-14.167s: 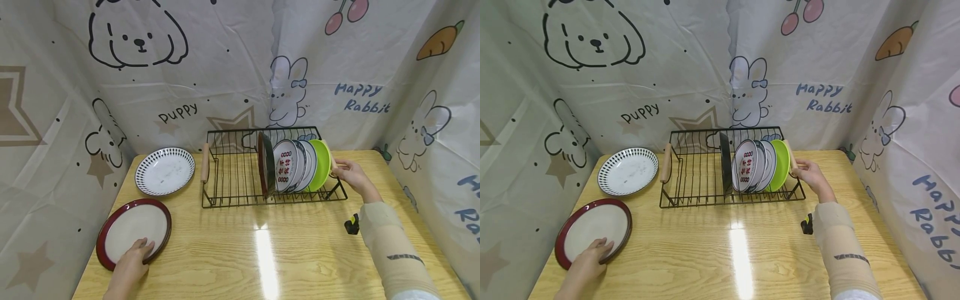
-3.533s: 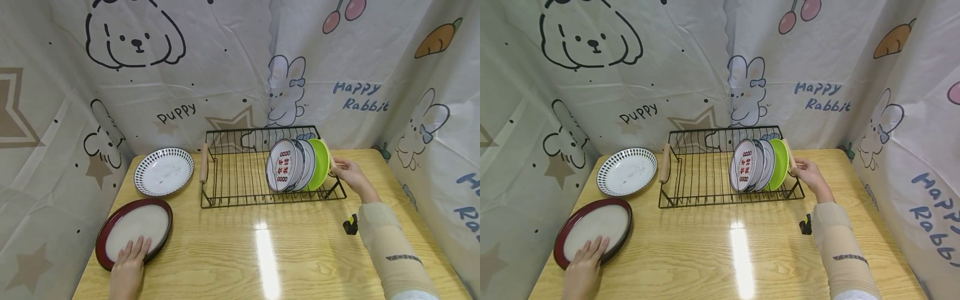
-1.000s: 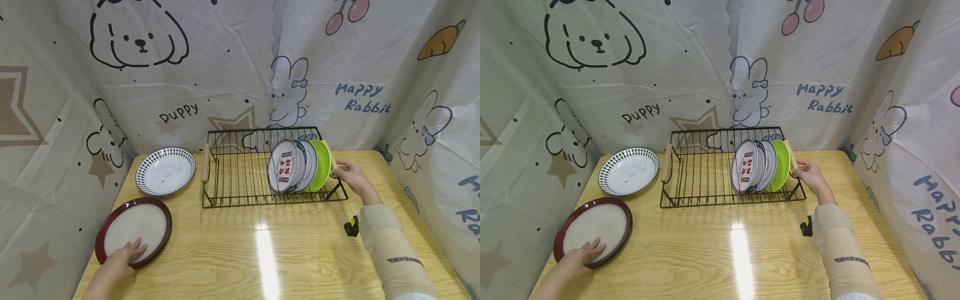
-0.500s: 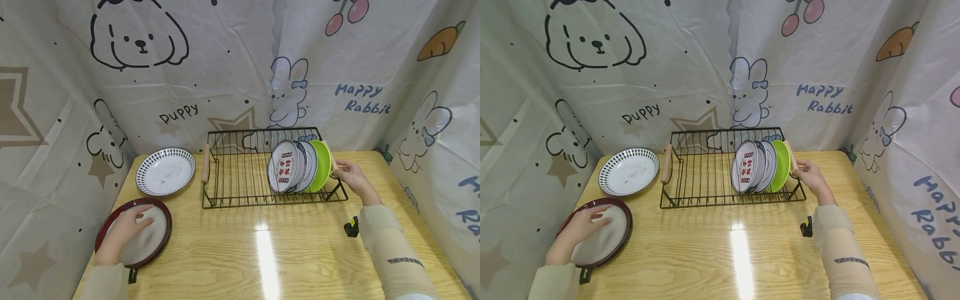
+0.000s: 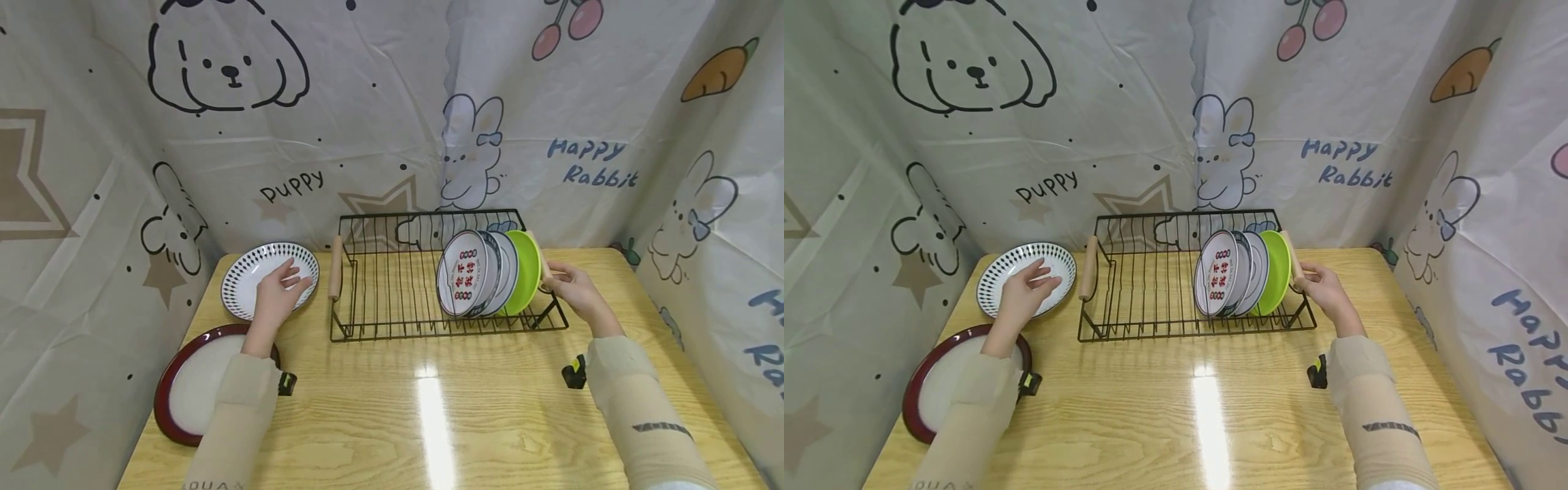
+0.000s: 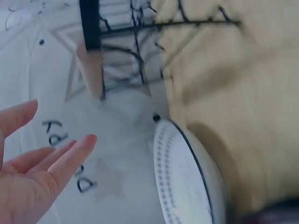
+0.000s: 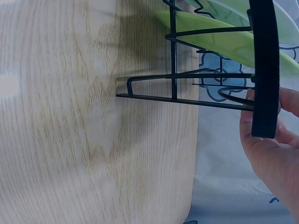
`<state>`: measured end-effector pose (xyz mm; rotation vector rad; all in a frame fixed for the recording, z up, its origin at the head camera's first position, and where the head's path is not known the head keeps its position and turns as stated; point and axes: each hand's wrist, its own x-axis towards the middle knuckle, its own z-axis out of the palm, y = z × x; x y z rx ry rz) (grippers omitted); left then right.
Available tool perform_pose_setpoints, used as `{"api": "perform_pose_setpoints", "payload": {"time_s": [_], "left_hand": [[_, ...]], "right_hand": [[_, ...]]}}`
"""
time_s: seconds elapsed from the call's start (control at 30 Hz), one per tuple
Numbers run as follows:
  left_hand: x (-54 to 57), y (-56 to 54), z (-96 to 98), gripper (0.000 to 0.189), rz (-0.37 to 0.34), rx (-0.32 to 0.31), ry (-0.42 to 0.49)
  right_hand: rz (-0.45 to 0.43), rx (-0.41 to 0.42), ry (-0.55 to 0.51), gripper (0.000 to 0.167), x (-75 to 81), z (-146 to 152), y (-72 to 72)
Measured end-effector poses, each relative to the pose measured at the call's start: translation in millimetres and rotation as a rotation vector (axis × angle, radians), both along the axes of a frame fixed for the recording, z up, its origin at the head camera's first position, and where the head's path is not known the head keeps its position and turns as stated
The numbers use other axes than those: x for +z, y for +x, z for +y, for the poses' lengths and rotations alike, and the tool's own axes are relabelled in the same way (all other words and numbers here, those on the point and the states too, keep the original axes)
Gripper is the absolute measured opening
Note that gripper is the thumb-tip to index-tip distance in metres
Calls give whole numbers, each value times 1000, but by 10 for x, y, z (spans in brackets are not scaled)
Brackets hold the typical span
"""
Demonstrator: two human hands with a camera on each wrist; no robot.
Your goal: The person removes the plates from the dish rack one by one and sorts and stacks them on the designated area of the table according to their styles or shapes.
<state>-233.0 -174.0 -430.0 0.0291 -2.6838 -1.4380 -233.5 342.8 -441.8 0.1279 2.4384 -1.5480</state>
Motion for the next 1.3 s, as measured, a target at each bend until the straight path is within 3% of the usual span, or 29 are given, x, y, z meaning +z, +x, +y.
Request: {"api": "perform_pose_setpoints", "payload": {"time_s": [0.17, 0.37, 0.53, 0.67, 1.0, 1.3], "left_hand": [[38, -178, 199, 55, -35, -12, 29], [36, -296, 320, 57, -103, -63, 4], [24, -335, 386, 57, -162, -95, -14], [1, -359, 426, 55, -164, -101, -21], [37, -374, 484, 46, -274, -86, 38], [31, -421, 499, 43, -322, -56, 37]], "right_hand": [[6, 6, 3, 58, 2, -15, -2], [5, 5, 9, 58, -3, 4, -12], [1, 3, 11, 59, -17, 20, -23], [4, 0, 8, 59, -27, 19, -29], [-5, -7, -4, 57, -12, 14, -17], [-8, -17, 7, 59, -16, 7, -1]]}}
